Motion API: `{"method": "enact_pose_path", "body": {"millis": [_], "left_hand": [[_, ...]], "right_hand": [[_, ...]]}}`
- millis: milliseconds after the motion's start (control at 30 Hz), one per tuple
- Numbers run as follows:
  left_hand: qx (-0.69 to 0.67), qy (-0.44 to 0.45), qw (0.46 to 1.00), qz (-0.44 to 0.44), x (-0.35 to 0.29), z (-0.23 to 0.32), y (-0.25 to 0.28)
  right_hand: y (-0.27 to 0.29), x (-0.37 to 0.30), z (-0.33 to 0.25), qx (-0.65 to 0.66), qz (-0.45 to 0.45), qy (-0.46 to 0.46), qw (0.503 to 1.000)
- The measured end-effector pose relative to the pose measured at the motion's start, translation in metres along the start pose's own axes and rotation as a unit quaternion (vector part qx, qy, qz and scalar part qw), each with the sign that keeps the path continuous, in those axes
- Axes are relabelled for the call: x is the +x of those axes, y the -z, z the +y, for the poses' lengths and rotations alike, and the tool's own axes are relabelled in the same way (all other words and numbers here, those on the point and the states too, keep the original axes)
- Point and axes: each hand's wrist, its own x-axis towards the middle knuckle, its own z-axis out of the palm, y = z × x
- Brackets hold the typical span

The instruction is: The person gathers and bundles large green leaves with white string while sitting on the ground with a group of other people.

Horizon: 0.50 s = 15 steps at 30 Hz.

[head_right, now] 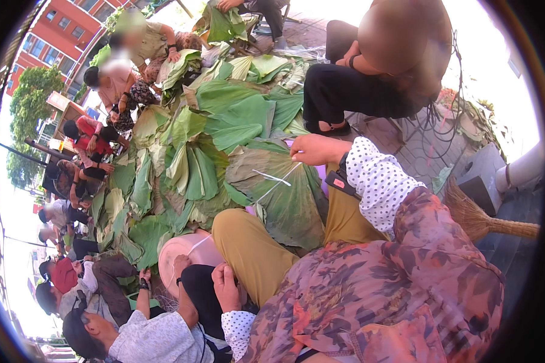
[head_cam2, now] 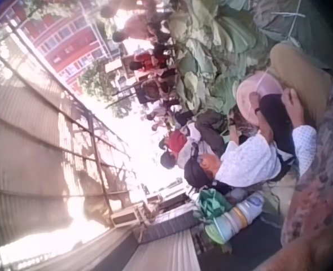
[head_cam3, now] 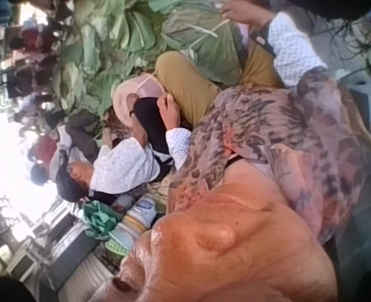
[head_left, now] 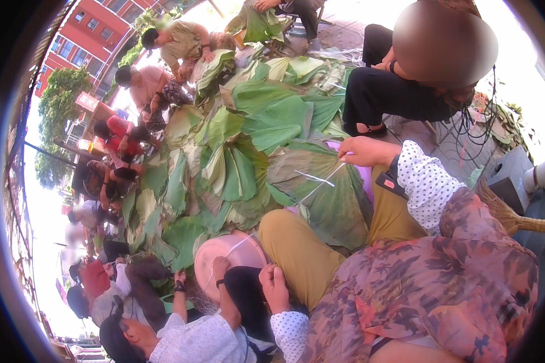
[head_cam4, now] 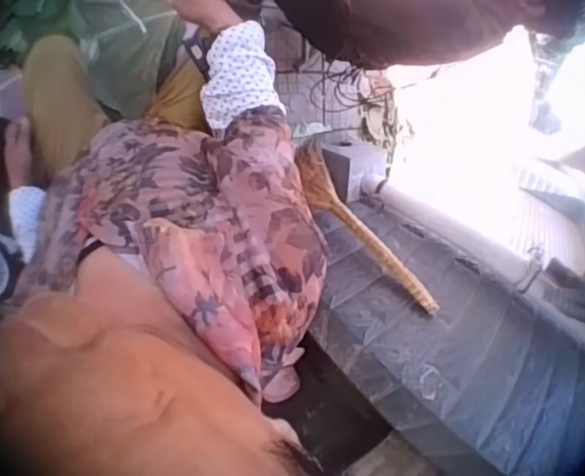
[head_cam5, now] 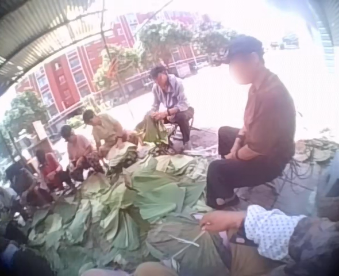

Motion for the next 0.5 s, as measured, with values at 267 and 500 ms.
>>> {"method": "enact_pose_path", "body": {"millis": [267, 500], "left_hand": [[-0.01, 0.055, 0.998, -0.023, 0.003, -0.015, 0.005], [0.017, -0.034, 0.999, 0.029, 0.001, -0.018, -0.002]], "right_hand": [[0.0, -0.001, 0.003, 0.002, -0.006, -0.007, 1.0], [-0.002, 0.001, 0.004, -0.015, -0.005, -0.001, 1.0]]}}
